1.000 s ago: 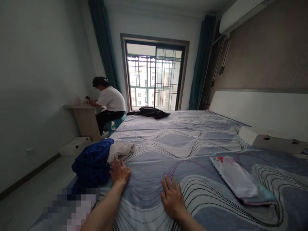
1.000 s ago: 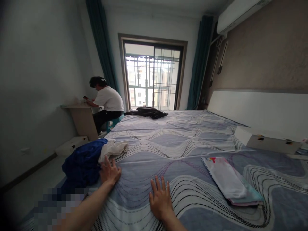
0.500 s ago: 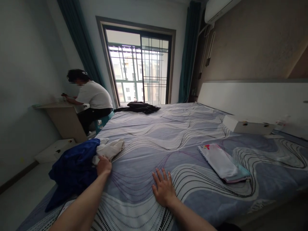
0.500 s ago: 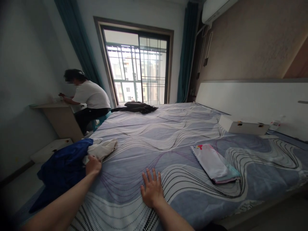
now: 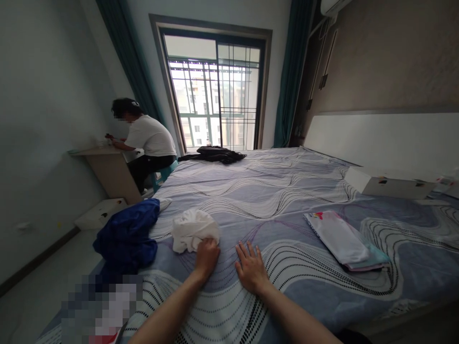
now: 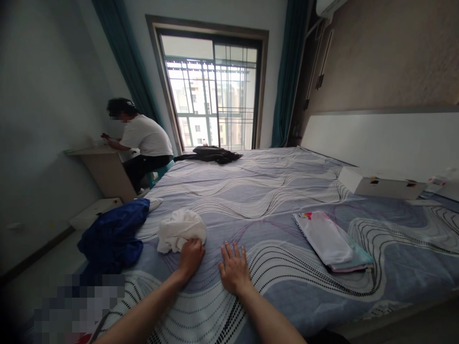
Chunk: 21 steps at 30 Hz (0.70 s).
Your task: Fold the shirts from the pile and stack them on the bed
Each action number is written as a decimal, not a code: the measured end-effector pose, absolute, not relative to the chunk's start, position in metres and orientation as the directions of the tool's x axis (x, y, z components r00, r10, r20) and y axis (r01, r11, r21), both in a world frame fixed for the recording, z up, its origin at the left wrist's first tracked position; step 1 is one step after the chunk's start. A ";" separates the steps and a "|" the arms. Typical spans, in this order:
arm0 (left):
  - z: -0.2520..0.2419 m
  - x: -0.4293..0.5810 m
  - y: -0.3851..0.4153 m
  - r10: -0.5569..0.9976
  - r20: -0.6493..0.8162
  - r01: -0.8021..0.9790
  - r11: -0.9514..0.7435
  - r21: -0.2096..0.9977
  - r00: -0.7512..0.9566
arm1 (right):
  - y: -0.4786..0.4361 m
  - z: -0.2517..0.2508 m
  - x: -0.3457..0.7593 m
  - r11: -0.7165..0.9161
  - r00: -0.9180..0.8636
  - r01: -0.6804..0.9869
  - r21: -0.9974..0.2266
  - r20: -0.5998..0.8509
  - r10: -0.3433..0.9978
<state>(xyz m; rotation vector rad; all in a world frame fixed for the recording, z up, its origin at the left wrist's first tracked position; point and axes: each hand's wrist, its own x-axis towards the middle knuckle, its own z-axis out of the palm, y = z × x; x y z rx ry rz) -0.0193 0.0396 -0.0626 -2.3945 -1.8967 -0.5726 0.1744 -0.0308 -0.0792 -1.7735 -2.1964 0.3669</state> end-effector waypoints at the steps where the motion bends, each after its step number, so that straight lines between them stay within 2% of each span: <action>1: -0.069 -0.003 0.028 0.922 0.326 0.935 -0.287 0.207 0.211 | -0.029 -0.079 0.175 0.205 -0.188 0.895 -0.396 0.082 0.979; 5: -0.087 0.051 -0.011 0.860 0.393 0.863 -0.440 0.246 0.326 | -0.019 -0.081 0.179 0.129 -0.035 0.802 -0.584 0.169 0.985; 9: -0.089 0.074 -0.040 0.742 0.433 0.715 -0.648 0.263 0.512 | -0.014 -0.085 0.194 0.077 0.209 0.546 -0.834 0.224 0.952; 11: -0.088 0.072 -0.049 0.648 0.453 0.614 -0.751 0.245 0.612 | -0.014 -0.086 0.204 0.072 0.248 0.456 -0.887 0.204 0.947; 13: -0.088 0.064 -0.052 0.556 0.539 0.536 -0.817 0.213 0.633 | -0.016 -0.086 0.213 0.081 0.240 0.429 -0.900 0.199 0.950; 15: -0.089 0.055 -0.048 0.591 0.674 0.614 -0.748 0.252 0.443 | -0.021 -0.087 0.220 0.108 0.228 0.437 -0.893 0.226 0.947; 17: -0.091 0.046 -0.038 0.713 0.701 0.747 -0.477 0.463 0.020 | -0.027 -0.087 0.223 0.113 0.242 0.461 -0.880 0.247 0.938; 18: -0.092 0.042 -0.032 0.752 0.635 0.743 -0.321 0.587 -0.177 | -0.031 -0.088 0.223 0.103 0.256 0.474 -0.874 0.249 0.934; 19: -0.092 0.038 -0.027 0.782 0.544 0.699 -0.206 0.685 -0.303 | -0.036 -0.088 0.224 0.093 0.264 0.485 -0.870 0.248 0.932; 21: -0.091 0.032 -0.019 0.862 0.381 0.587 -0.125 0.800 -0.335 | -0.045 -0.087 0.225 0.116 0.238 0.503 -0.856 0.266 0.934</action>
